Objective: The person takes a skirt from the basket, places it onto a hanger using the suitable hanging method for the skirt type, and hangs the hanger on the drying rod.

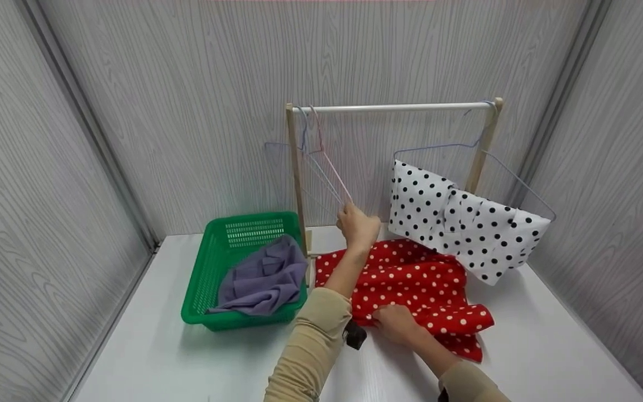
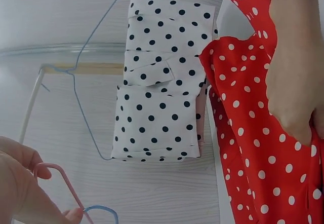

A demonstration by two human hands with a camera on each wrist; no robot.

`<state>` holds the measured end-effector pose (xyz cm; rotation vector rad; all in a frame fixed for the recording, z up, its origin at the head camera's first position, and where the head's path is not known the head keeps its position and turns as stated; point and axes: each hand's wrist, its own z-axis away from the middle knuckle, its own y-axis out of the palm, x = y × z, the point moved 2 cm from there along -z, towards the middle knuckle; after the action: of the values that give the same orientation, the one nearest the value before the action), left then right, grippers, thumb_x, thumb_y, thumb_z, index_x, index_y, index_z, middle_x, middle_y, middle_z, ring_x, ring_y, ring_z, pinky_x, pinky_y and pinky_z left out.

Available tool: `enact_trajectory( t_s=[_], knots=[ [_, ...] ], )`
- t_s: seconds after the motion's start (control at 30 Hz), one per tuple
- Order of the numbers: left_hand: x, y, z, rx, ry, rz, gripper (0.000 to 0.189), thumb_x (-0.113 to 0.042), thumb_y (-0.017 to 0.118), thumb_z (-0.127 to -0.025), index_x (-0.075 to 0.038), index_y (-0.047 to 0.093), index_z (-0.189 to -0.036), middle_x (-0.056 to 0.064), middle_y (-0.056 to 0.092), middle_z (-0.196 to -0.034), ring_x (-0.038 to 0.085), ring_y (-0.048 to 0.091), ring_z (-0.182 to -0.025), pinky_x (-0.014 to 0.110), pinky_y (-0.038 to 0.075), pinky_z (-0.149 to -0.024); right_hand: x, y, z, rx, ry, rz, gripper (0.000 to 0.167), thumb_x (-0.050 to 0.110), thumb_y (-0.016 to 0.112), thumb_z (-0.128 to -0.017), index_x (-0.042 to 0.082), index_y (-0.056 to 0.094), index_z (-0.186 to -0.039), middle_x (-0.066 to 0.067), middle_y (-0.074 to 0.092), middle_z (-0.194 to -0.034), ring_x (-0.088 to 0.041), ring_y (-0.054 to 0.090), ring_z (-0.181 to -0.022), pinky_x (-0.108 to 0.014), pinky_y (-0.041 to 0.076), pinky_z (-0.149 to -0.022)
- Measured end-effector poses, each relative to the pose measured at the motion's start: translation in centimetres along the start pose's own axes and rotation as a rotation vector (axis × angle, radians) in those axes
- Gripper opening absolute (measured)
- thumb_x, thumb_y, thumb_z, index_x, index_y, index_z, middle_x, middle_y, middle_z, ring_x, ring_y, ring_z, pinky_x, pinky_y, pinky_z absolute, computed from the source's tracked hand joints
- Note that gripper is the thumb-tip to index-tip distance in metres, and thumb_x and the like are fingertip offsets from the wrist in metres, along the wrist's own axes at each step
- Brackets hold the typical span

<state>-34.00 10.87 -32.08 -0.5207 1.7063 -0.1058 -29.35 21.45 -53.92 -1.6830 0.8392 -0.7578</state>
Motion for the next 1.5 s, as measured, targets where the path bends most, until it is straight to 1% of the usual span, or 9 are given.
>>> enact_trajectory(
  t_s=[0.17, 0.33, 0.5, 0.67, 0.9, 1.1, 1.27, 1.43, 1.5],
  knots=[
    [0.1, -0.4, -0.3, 0.033, -0.093, 0.1, 0.042, -0.004, 0.054, -0.085, 0.011, 0.042, -0.123, 0.026, 0.044, -0.119, 0.038, 0.048, -0.107, 0.044, 0.042, -0.088, 0.1, 0.1, -0.2, 0.032, 0.025, -0.022, 0.014, 0.018, 0.067, -0.083, 0.011, 0.064, -0.072, 0.0, 0.056, -0.059, -0.011, 0.045, -0.051, -0.026, 0.043, -0.051],
    [0.0, -0.8, -0.8, 0.031, -0.123, 0.149, 0.034, -0.009, 0.045, -0.091, 0.012, 0.044, -0.118, 0.026, 0.047, -0.113, 0.036, 0.05, -0.101, 0.043, 0.045, -0.08, 0.4, 0.1, -0.3, 0.039, 0.02, -0.01, 0.014, 0.017, 0.067, -0.084, 0.011, 0.064, -0.072, 0.0, 0.056, -0.061, -0.011, 0.046, -0.051, -0.027, 0.043, -0.051],
    [0.0, -1.7, -0.9, 0.038, -0.077, 0.079, 0.038, -0.021, 0.037, -0.098, 0.011, 0.047, -0.116, 0.026, 0.052, -0.109, 0.039, 0.051, -0.104, 0.047, 0.042, -0.085, 0.7, -0.1, -0.3, 0.025, 0.005, 0.023, 0.012, 0.015, 0.067, -0.083, 0.009, 0.064, -0.072, -0.003, 0.058, -0.063, -0.015, 0.05, -0.052, -0.03, 0.045, -0.052],
    [-0.2, -1.7, -0.7, 0.039, -0.038, 0.051, 0.042, -0.024, 0.034, -0.1, 0.012, 0.051, -0.114, 0.027, 0.057, -0.106, 0.04, 0.055, -0.104, 0.047, 0.043, -0.086, 0.5, -0.3, -0.1, 0.033, 0.025, 0.042, 0.013, 0.012, 0.065, -0.082, 0.009, 0.064, -0.07, -0.002, 0.056, -0.06, -0.012, 0.045, -0.049, -0.029, 0.043, -0.05],
    [-0.6, -1.4, -0.6, 0.016, 0.002, -0.02, 0.044, -0.02, 0.031, -0.1, 0.006, 0.062, -0.083, 0.023, 0.063, -0.085, 0.036, 0.061, -0.085, 0.045, 0.046, -0.075, 0.6, -0.5, -0.2, 0.016, 0.011, 0.042, 0.014, 0.011, 0.066, -0.081, 0.01, 0.062, -0.068, -0.001, 0.055, -0.058, -0.011, 0.043, -0.048, -0.029, 0.042, -0.048],
    [-0.7, -0.9, 0.6, 0.014, 0.043, 0.007, 0.046, -0.017, 0.031, -0.099, 0.002, 0.058, -0.067, 0.02, 0.057, -0.082, 0.028, 0.053, -0.068, 0.042, 0.045, -0.066, 0.5, -0.2, 0.0, 0.006, 0.001, 0.048, 0.015, 0.013, 0.067, -0.081, 0.011, 0.062, -0.067, -0.001, 0.055, -0.058, -0.012, 0.045, -0.049, -0.029, 0.042, -0.048],
    [0.5, -0.2, 2.5, 0.056, 0.099, 0.041, 0.044, -0.016, 0.032, -0.098, -0.008, 0.045, -0.057, 0.008, 0.047, -0.066, 0.018, 0.04, -0.055, 0.036, 0.041, -0.056, 0.4, -0.1, 0.0, -0.007, 0.006, 0.034, 0.015, 0.013, 0.067, -0.082, 0.01, 0.063, -0.068, 0.0, 0.054, -0.057, -0.012, 0.046, -0.049, -0.029, 0.042, -0.047],
    [3.0, 0.3, 4.4, 0.101, 0.216, -0.034, 0.044, -0.015, 0.034, -0.097, -0.009, 0.047, -0.055, 0.008, 0.048, -0.068, 0.021, 0.047, -0.063, 0.036, 0.043, -0.064, 0.5, -0.3, 0.0, -0.039, -0.007, 0.041, 0.018, 0.012, 0.068, -0.08, 0.011, 0.062, -0.064, -0.001, 0.053, -0.055, -0.014, 0.048, -0.048, -0.03, 0.042, -0.046],
    [4.2, 0.4, 5.1, 0.132, 0.236, -0.069, 0.043, -0.016, 0.034, -0.097, -0.008, 0.049, -0.057, 0.008, 0.048, -0.069, 0.021, 0.047, -0.065, 0.035, 0.043, -0.064, 0.5, -0.4, 0.0, -0.052, -0.008, 0.044, 0.018, 0.011, 0.069, -0.08, 0.011, 0.062, -0.064, -0.001, 0.053, -0.055, -0.014, 0.048, -0.047, -0.031, 0.042, -0.045]
  ],
)
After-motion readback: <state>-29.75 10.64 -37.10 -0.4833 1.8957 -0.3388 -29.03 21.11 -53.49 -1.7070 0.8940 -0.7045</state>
